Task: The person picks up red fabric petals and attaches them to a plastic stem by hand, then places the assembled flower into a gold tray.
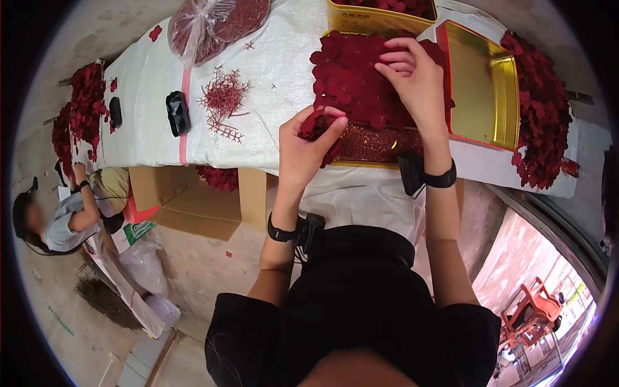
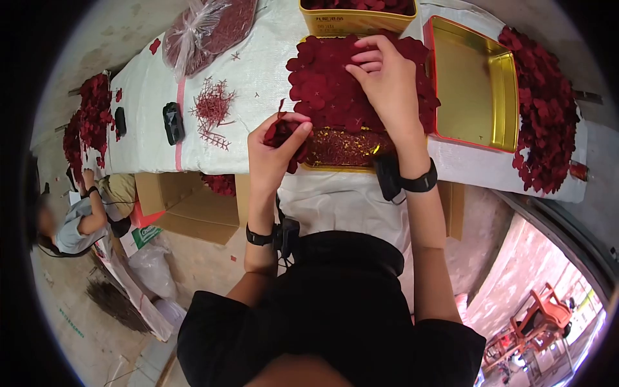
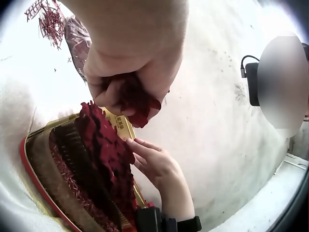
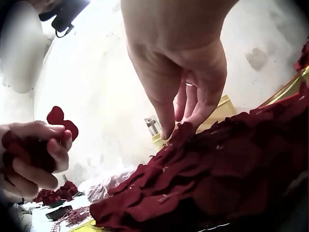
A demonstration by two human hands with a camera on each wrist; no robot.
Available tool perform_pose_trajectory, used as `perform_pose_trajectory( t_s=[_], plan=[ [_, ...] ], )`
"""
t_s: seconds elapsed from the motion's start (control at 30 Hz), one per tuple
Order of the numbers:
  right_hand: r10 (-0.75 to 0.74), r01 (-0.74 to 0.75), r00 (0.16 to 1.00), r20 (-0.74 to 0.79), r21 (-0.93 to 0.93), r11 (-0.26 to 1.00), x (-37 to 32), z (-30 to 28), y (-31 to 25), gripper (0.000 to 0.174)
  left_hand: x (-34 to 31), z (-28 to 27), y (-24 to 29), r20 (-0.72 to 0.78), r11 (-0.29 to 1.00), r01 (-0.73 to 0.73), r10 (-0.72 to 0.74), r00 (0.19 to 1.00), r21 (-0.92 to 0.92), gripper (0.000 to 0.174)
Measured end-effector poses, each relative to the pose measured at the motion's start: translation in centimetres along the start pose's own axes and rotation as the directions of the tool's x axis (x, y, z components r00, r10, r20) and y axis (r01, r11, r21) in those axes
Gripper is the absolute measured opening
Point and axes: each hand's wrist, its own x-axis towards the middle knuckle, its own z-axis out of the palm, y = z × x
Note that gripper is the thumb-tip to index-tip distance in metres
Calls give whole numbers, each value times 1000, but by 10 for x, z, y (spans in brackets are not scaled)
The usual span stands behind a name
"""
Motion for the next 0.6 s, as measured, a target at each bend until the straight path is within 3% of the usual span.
perform_pose_trajectory(
  t_s=[0.07, 0.2, 0.23, 0.33, 0.4, 0.47, 0.5, 0.6],
  plan=[
    [-67, 53, 995, -73, -177, 983, -3, 2, -1, 32, -1, 0, 7, 22, 998, 62, -62, 998, 18, 8],
    [-128, 94, 978, -166, -199, 976, -9, -8, -6, 29, -2, 2, 0, 56, 994, 104, -106, 993, 37, 10],
    [-133, 110, 981, -143, -156, 982, -12, -12, -8, 24, -1, 5, -3, 34, 993, 15, -19, 999, 117, 12],
    [42, -65, 996, 74, 331, 941, -28, -18, -22, 19, 0, 10, -9, 23, 880, -246, 259, 966, 406, 21],
    [100, -199, 957, 272, 365, 909, -47, -19, -39, 21, 1, 14, -8, 94, 677, -400, 442, 892, 617, 30],
    [31, -128, 942, 334, 271, 954, -59, -15, -45, 28, -1, 18, -9, 112, 625, -382, 427, 897, 681, 36],
    [3, -83, 946, 326, 233, 969, -62, -13, -44, 36, -2, 19, -10, 120, 595, -372, 420, 900, 712, 39],
    [81, -156, 966, 246, 303, 940, -68, -8, -37, 39, -2, 24, -13, 138, 540, -436, 505, 852, 720, 43]
  ],
)
